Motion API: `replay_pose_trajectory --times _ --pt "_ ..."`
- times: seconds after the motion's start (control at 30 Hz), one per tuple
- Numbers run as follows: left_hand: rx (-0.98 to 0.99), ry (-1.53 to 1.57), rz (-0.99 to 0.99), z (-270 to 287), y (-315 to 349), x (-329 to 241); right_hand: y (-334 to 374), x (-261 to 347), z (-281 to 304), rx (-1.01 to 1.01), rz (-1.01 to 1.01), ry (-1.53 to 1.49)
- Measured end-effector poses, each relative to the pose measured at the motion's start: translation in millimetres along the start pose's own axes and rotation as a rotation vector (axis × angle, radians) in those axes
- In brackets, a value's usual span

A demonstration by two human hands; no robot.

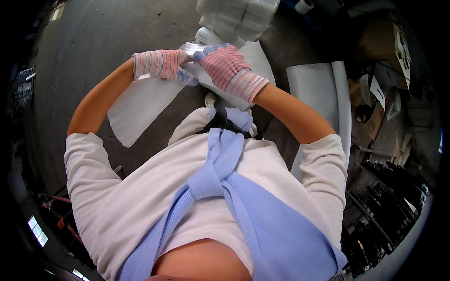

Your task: The person tears large sheets of white paper into smaller pieces by hand. They repeatedly pull sheets from a stack, tear them into strips or chunks, and accumulate the torn pieces in a pile on the floor.

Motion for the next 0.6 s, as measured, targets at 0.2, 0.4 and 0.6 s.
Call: replay_pose_trajectory --times 0.2,0.4,0.6 --pt "-0.041 -0.276 0.022 1.9 12.4 -14.6 -3.2 9.5 -21.4 0.377 -0.006 -0.071" --pt "-0.181 -0.651 0.229 -5.9 5.0 -31.8 -11.9 7.9 -35.7 0.345 -0.129 -0.121" --pt "-0.167 -0.368 -0.034 6.8 -10.4 -8.6 -17.1 -1.3 -46.4 0.437 -0.221 -0.185"
Point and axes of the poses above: each hand's wrist, its own y-axis away from the middle knuckle, its own z-axis out of the back of the hand, x = y × z, the point moved 5 cm from there along -y, towards the middle knuckle, and after that the axes turned 11 degrees about y, right-handed, at the moved point
